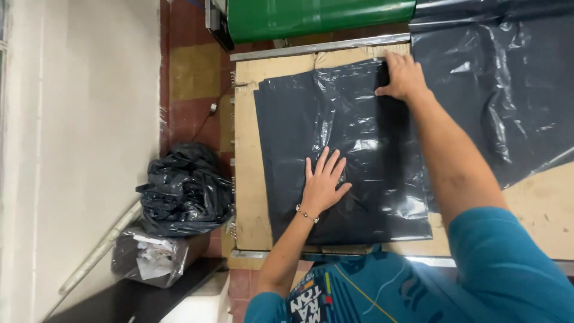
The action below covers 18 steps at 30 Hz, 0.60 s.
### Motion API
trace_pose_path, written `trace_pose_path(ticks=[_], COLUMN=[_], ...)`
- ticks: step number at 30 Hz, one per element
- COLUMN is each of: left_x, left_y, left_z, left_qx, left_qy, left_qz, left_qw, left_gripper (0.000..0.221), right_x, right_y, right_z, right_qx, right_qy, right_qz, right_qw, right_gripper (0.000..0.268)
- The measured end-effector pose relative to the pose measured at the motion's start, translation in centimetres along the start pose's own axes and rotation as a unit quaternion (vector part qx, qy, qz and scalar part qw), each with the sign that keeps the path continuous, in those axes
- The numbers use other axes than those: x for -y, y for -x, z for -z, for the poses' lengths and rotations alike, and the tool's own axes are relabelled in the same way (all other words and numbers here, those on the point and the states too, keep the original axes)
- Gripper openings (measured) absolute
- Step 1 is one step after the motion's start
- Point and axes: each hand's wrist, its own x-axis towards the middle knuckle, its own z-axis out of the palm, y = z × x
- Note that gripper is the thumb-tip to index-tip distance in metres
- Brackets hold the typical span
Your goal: Collect, fold, and stack plastic bags from a production line into a basket
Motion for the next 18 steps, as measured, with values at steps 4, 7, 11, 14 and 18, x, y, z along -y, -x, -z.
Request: trace_pose_path(ticks=[4,7,11,14,18], left_x=[0.2,2.6,8.8,11.6,21.6], left_y=[-0.8,-2.0,-3.0,-0.2,5.7], left_z=[0.8,-2.7,-4.6,2.0,-4.6], left_qx=[-0.192,-0.139,0.100,0.080,0.026], left_qy=[0.230,0.458,0.813,0.920,0.784], left_qz=[-0.017,0.049,0.220,0.285,0.430], left_qw=[0.954,0.877,0.530,0.255,0.446], left_gripper=[0.044,0.042,0.116,0.108,0.098], right_x=[-1.1,-0.1,2.9,2.9,3.0], right_y=[-0.2,4.2,17.3,27.4,35.2], right_z=[-1.9,-1.5,1.6,0.4,-5.9], right_qx=[-0.046,-0.174,-0.318,-0.301,-0.258], right_qy=[-0.048,-0.104,-0.205,-0.228,-0.173], right_qz=[0.010,0.074,0.186,0.195,0.162], right_qw=[0.998,0.976,0.907,0.905,0.937], right_gripper=[0.081,0.035,0.024,0.016,0.021])
